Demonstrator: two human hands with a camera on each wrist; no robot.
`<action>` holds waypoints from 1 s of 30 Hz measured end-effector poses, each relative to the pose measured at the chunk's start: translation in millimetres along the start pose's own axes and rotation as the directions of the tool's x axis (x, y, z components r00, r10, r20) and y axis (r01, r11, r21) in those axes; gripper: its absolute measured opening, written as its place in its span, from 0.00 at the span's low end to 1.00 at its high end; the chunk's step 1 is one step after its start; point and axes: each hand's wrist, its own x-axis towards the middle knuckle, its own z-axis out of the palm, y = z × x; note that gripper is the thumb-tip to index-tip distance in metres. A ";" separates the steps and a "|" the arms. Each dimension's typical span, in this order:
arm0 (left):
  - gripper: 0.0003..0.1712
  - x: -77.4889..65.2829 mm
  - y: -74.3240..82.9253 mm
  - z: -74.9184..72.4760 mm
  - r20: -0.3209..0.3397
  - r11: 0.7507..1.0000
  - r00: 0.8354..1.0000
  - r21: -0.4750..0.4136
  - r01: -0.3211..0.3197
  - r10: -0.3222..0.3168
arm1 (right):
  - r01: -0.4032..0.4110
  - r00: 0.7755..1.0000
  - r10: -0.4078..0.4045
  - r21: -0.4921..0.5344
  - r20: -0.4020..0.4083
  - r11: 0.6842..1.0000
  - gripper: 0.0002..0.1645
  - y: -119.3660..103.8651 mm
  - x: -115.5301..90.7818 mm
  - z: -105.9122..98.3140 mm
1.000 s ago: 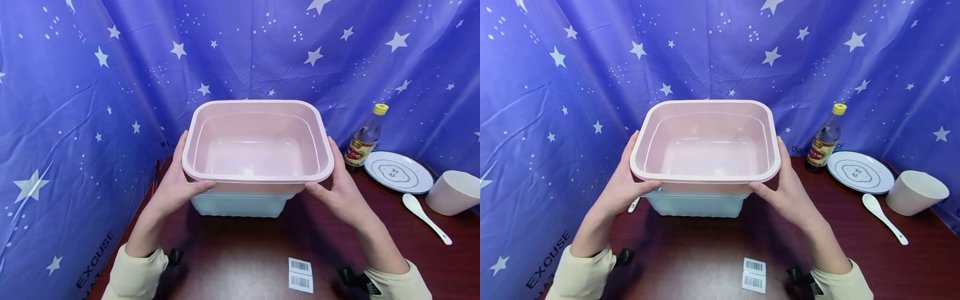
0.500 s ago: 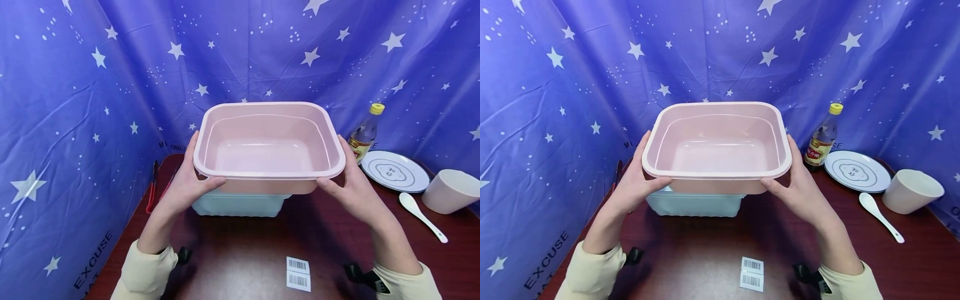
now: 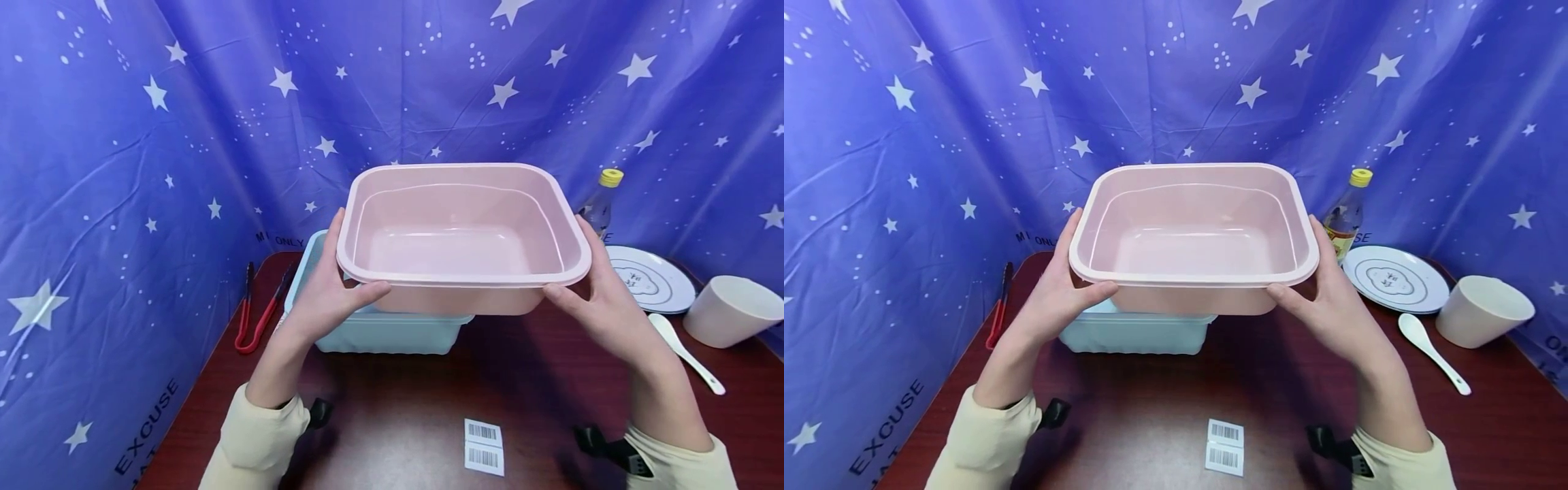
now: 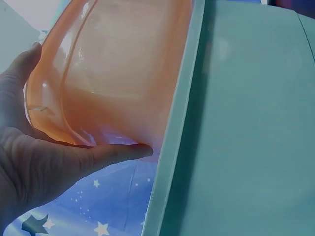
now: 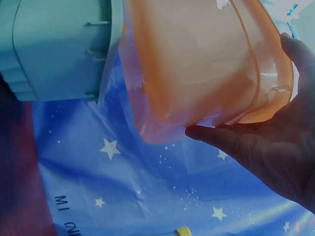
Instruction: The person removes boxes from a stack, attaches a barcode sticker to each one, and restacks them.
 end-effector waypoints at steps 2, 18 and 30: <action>0.69 1.7 0.6 3.4 0.007 1.000 1.000 -0.019 -0.001 0.001 | 0.001 1.000 -0.001 -0.017 -0.007 1.000 0.57 0.3 -1.3 -3.4; 0.67 13.4 -0.9 34.2 0.027 0.999 1.000 -0.047 0.012 -0.010 | -0.039 0.999 0.039 -0.036 0.007 0.999 0.53 7.4 -11.7 -36.1; 0.67 19.1 -2.4 55.4 0.043 0.997 0.999 -0.080 0.011 -0.007 | -0.098 0.995 0.099 -0.137 -0.004 0.986 0.50 7.2 -18.1 -57.7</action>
